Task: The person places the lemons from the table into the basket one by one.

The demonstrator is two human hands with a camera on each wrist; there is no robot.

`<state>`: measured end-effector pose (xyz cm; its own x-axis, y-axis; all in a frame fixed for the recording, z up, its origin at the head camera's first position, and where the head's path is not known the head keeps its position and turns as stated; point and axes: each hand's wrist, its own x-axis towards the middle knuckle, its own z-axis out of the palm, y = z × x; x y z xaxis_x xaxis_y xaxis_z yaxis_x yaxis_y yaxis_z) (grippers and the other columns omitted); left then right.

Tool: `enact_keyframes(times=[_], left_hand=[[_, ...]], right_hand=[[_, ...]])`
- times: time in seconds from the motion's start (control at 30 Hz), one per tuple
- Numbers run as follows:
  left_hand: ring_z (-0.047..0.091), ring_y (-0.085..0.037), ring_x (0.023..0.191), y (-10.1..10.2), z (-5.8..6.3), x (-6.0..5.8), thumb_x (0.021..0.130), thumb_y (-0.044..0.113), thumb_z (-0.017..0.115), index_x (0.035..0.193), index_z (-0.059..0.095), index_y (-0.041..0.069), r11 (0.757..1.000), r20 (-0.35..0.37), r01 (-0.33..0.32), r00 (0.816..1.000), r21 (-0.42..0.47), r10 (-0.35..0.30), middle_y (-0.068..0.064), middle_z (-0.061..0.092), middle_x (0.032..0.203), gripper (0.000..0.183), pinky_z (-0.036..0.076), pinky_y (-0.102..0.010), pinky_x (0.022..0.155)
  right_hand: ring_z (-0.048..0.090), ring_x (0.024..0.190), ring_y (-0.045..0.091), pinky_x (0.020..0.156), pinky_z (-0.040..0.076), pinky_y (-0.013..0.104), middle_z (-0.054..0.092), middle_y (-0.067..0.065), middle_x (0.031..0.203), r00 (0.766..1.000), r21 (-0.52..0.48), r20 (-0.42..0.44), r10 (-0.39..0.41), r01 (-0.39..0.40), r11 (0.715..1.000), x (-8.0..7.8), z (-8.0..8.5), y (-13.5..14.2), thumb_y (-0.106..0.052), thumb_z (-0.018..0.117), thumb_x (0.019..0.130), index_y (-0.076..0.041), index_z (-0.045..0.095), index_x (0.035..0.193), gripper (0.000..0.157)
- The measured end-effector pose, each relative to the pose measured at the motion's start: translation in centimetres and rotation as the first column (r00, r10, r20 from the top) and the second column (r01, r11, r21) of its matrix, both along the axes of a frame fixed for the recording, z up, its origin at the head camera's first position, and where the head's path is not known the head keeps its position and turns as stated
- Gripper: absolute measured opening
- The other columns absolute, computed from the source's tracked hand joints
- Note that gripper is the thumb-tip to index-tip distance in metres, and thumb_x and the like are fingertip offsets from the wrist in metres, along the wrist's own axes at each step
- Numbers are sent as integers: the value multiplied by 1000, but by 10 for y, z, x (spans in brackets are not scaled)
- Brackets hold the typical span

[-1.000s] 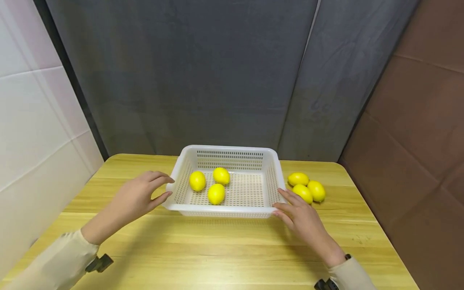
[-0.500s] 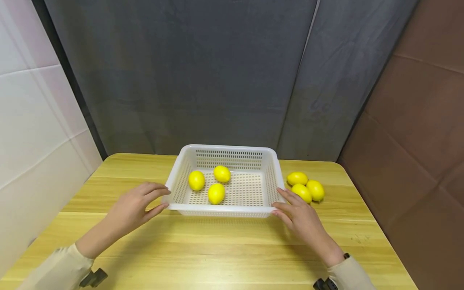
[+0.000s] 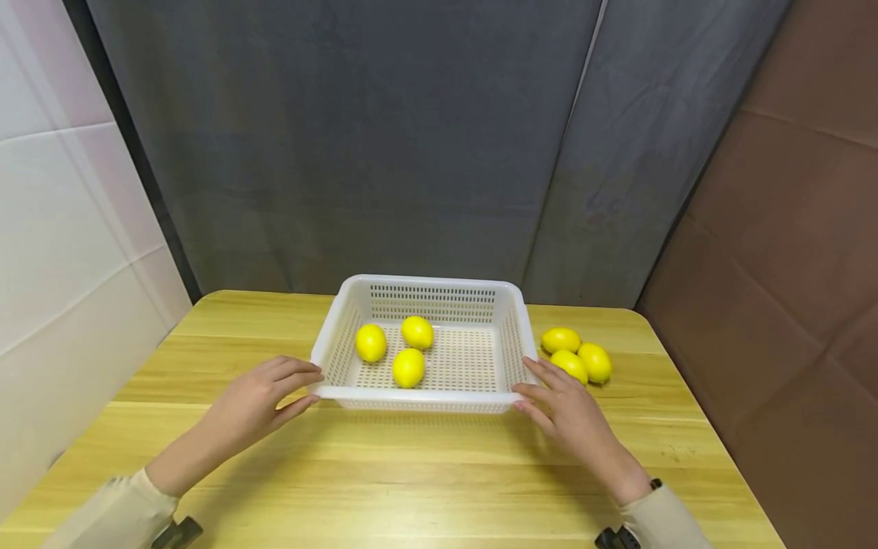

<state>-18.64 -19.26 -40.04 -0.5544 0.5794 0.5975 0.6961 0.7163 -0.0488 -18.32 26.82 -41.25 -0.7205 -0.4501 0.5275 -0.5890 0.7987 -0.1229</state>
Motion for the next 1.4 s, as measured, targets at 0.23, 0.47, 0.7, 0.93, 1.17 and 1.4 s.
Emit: enact_keyframes(times=[0.23,0.47,0.7,0.93,1.17,1.4], left_hand=[[66,-17,96,0,-2,0,101,54,27,102,75,12,1000,-7,13,1000,19,-13,1,73,105,64,59,-34,81],[66,-18,95,0,-2,0,98,43,57,103,76,12,1000,-10,16,1000,18,-16,1,74,105,37,60,-35,81],[65,-17,94,2,2,1,72,22,86,104,77,13,1000,-4,-5,1000,-6,5,3,75,104,35,60,-33,79],[64,-17,94,4,1,2,72,23,86,103,78,13,1000,7,-17,1000,-8,17,3,76,102,34,60,-33,79],[64,-17,91,7,1,1,72,21,87,99,78,13,999,18,-35,999,1,35,3,76,98,29,59,-33,77],[64,-15,89,9,3,2,73,21,87,97,79,14,999,11,-51,999,-2,51,5,76,96,26,60,-31,73]], right_hand=[[58,124,40,97,51,59,58,17,140,1000,11,-10,20,-20,1000,-3,6,9,-26,87,71,-13,67,126,60],[57,122,40,95,51,59,57,15,140,999,35,32,-9,8,999,-10,18,26,-27,90,67,-13,63,132,72],[55,124,45,96,48,63,55,19,142,993,61,112,-48,41,997,-15,20,40,-25,90,68,-15,59,136,75],[56,120,48,96,47,66,58,24,137,985,80,124,-123,114,990,-23,19,52,-25,87,73,-8,60,133,68],[55,121,49,99,42,68,58,25,137,964,110,175,-201,184,977,-38,16,63,-27,84,77,-7,60,133,64],[54,124,48,102,38,68,57,23,138,948,143,220,-229,201,969,-50,7,70,-34,80,82,-9,60,134,62]])
